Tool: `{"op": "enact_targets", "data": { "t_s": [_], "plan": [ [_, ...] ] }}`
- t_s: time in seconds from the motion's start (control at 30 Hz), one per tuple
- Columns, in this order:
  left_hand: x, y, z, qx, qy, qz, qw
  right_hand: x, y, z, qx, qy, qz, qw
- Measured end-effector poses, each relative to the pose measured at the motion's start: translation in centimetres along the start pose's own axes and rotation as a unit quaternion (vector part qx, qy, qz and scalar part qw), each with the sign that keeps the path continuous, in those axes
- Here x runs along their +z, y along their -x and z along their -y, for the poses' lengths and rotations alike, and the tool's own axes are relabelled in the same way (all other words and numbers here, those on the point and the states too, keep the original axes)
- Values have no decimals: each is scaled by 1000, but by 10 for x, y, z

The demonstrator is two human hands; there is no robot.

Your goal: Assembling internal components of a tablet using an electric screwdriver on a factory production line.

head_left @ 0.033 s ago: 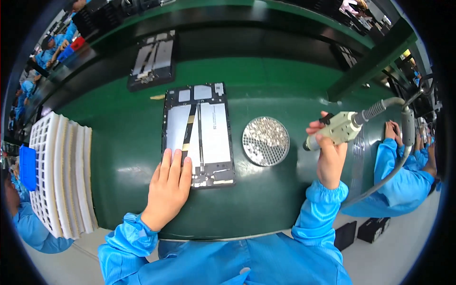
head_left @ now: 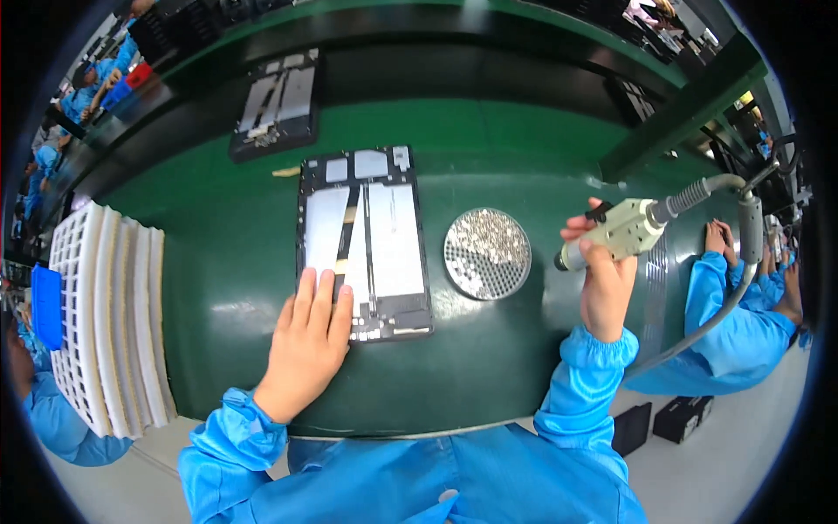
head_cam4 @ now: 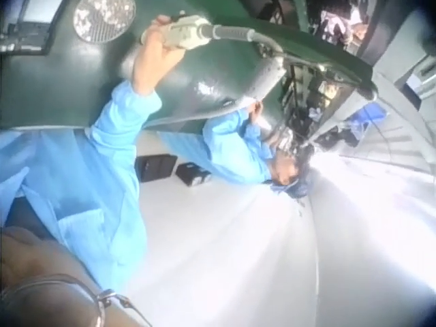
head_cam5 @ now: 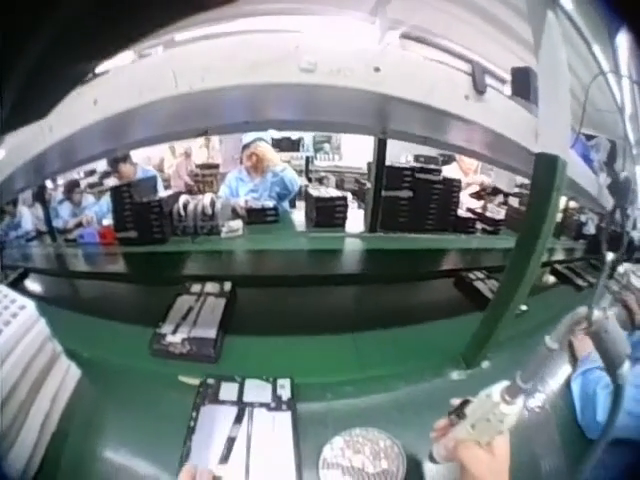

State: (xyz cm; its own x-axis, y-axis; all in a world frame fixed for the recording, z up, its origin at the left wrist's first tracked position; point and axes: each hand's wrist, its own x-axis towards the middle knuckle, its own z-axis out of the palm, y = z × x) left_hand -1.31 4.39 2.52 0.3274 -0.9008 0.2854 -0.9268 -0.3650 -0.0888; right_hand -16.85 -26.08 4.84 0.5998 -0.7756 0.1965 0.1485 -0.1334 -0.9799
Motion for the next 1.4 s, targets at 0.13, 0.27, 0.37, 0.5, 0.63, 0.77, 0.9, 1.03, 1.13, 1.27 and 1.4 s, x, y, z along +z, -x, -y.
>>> {"op": "enact_targets", "data": {
  "t_s": [0.13,0.27,0.37,0.5,0.63,0.77,0.9,1.03,1.13,1.27,1.4],
  "plan": [
    [-28,-16,4,31,136,72,988,8,-1,-1,-8,6,-22,1000],
    [-6,-27,1,128,251,-19,959,5,-2,-4,-18,22,-13,1000],
    [6,-37,-4,179,302,-45,935,6,-2,-7,-27,24,-24,999],
    [22,-41,-10,221,320,-54,920,5,-1,-9,-34,19,-37,999],
    [33,-39,-15,182,350,-76,916,2,-2,-11,-32,13,-42,999],
    [35,-36,-18,163,331,-89,925,7,-2,-9,-29,14,-40,999],
    [31,-37,-10,186,307,-51,932,9,3,-7,-84,-29,-10,996],
    [24,-48,4,191,322,12,927,28,17,2,-115,-54,-1,992],
    [30,-44,2,174,355,17,918,50,23,1,-123,-73,59,988],
    [29,-46,-12,154,332,29,930,65,23,-3,-108,-41,152,982],
    [30,-46,-18,139,322,29,936,73,22,-5,-103,-29,168,980]
  ]
}}
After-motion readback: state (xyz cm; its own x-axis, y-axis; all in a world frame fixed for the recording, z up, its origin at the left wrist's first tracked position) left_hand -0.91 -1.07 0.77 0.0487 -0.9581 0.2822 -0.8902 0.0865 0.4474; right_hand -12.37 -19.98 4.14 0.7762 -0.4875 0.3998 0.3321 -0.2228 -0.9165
